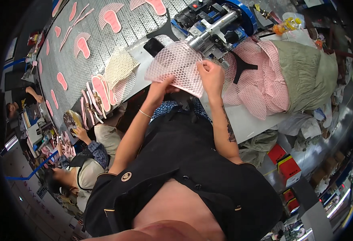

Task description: The person assembles footwear by hand in a factory setting. They pick up pink insoles and white mesh fabric pieces, align them, and press them together to form a single unit. The person handles the materials one at a time, repeatedly picking up components from a pile and placing the finished assembly onto a nearby table.

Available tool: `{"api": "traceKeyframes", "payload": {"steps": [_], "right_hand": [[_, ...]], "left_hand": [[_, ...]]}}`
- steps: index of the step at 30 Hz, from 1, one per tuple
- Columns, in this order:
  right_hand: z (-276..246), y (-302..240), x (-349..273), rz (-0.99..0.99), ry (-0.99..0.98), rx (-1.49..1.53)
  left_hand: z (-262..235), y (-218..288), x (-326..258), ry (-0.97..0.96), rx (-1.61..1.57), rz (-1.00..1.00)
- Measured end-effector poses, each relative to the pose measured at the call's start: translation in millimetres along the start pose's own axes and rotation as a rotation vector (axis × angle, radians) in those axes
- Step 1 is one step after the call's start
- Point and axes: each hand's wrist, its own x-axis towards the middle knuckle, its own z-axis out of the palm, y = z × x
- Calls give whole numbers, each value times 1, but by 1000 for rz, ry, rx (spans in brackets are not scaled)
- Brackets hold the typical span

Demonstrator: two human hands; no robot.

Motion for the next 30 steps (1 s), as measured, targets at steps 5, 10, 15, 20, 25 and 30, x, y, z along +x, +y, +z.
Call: {"api": "traceKeyframes", "payload": {"steps": [5,10,15,20,25,30], "right_hand": [[-12,4,3,4,-11,28],[-7,-14,6,34,-134,94],[13,-34,-7,-109,-309,180],[45,-73,-24,-269,-396,315],[73,-102,-30,-426,-471,310],[112,-141,-25,-426,-543,328]], "left_hand": [[27,-30,-3,-137,-81,-90],[37,-22,13,23,-150,-47],[11,-3,38,193,-256,-4],[-17,53,-22,232,305,680],[-36,105,-71,251,789,965],[-76,145,-86,307,755,1007]]}}
